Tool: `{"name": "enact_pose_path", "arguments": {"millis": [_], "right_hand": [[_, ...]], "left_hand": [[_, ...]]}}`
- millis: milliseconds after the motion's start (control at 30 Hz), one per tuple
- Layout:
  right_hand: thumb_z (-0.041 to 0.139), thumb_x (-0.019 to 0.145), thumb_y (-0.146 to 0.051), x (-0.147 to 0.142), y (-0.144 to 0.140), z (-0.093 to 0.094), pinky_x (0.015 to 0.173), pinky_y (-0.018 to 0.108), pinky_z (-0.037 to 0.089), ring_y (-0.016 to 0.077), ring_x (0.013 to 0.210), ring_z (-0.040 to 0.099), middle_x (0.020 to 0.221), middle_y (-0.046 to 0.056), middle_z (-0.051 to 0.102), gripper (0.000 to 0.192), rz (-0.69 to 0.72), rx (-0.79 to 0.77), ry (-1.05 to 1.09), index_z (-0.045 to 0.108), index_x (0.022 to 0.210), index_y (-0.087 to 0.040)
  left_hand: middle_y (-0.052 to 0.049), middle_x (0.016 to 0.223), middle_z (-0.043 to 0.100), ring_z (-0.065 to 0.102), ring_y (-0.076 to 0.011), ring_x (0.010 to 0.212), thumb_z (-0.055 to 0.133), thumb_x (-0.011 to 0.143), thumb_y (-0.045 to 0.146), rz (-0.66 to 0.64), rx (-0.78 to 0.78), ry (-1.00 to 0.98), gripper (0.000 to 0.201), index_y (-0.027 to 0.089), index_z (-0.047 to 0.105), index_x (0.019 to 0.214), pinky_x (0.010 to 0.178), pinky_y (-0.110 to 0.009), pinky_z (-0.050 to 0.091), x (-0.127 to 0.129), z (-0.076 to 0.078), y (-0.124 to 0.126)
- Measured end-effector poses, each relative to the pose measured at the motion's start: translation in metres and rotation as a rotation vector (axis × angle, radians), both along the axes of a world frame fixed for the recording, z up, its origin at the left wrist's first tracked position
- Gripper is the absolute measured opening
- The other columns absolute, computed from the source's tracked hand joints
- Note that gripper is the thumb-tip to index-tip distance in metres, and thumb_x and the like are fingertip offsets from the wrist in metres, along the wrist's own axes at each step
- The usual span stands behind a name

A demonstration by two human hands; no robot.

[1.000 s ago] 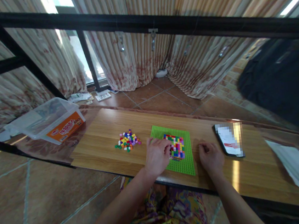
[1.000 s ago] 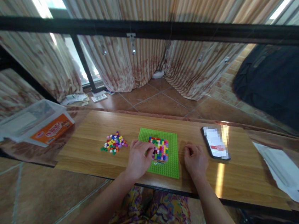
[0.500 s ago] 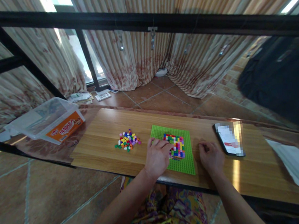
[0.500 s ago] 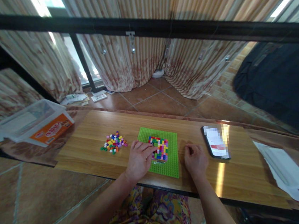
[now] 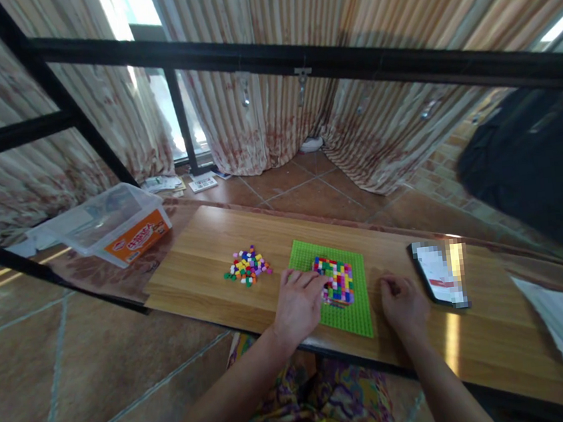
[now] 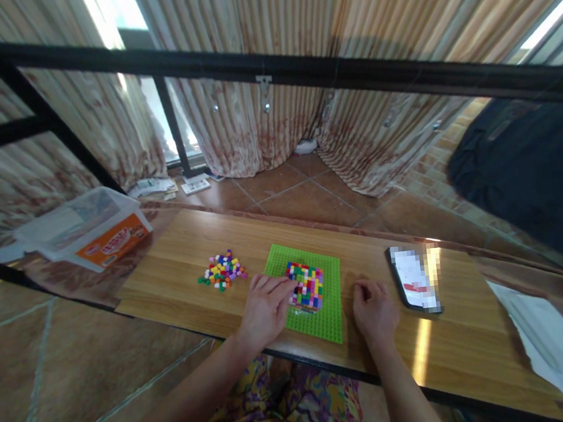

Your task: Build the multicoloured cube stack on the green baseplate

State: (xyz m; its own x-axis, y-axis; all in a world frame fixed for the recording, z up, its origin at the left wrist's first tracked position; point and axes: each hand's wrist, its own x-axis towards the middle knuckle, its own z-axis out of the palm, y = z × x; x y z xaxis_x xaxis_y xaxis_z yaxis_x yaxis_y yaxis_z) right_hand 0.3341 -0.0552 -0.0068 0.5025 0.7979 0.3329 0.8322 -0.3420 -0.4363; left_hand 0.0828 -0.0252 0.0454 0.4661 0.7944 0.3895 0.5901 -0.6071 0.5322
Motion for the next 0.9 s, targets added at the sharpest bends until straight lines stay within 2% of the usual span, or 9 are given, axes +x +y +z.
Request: {"name": "enact_pose_path", "arguments": {"millis": [167,333,433,533,633,900], "right_hand": [[0.042,0.080,-0.041,0.001,0.000,0.000,0.060,0.028,0.032,0.0167,0.068,0.051,0.086,0.008,0.062,0.037,-0.004,-0.009,-0.025,0.070,0.087,-0.017],[0.042,0.080,-0.040,0.000,-0.001,0.001,0.060,0.028,0.033,0.0160,0.066,0.049,0.084,0.008,0.062,0.037,0.004,0.002,-0.026,0.069,0.087,-0.017],[0.043,0.080,-0.040,0.000,-0.001,0.002,0.061,0.028,0.033,0.0157,0.066,0.050,0.084,0.007,0.061,0.035,0.003,0.000,-0.030,0.069,0.087,-0.017],[0.044,0.080,-0.040,0.000,-0.001,0.002,0.061,0.028,0.033,0.0161,0.068,0.050,0.085,0.007,0.062,0.034,0.002,-0.004,-0.039,0.069,0.087,-0.018],[0.044,0.080,-0.039,0.000,-0.001,0.003,0.061,0.028,0.034,0.0165,0.069,0.051,0.086,0.008,0.063,0.034,-0.004,-0.006,-0.035,0.069,0.086,-0.017],[0.043,0.080,-0.041,0.000,-0.001,0.002,0.060,0.028,0.033,0.0153,0.064,0.049,0.086,0.008,0.063,0.036,0.004,0.002,-0.026,0.069,0.086,-0.016]], "left_hand": [[-0.004,0.105,0.067,0.055,-0.0198,0.100,0.047,0.088,0.020,0.195,0.039,-0.035,0.022,0.023,0.064,0.102,0.096,-0.040,0.034,-0.033,-0.010,-0.003],[-0.005,0.100,0.068,0.058,-0.0217,0.096,0.050,0.087,0.021,0.453,0.075,0.061,0.017,0.022,0.065,0.093,0.090,-0.039,0.037,-0.084,-0.023,0.001],[-0.006,0.100,0.068,0.058,-0.0233,0.095,0.053,0.084,0.022,0.567,0.085,0.093,0.016,0.022,0.065,0.094,0.088,-0.040,0.038,-0.104,-0.026,0.004],[-0.006,0.100,0.067,0.058,-0.0247,0.095,0.055,0.083,0.025,0.626,0.081,0.106,0.018,0.022,0.065,0.098,0.088,-0.040,0.038,-0.109,-0.026,0.009],[-0.007,0.103,0.066,0.057,-0.0257,0.098,0.056,0.083,0.030,0.624,0.078,0.112,0.021,0.023,0.064,0.101,0.088,-0.041,0.037,-0.106,-0.026,0.016],[-0.006,0.099,0.066,0.057,-0.0254,0.095,0.055,0.083,0.029,0.629,0.078,0.141,0.014,0.023,0.066,0.091,0.087,-0.042,0.035,-0.097,-0.027,0.024]]}}
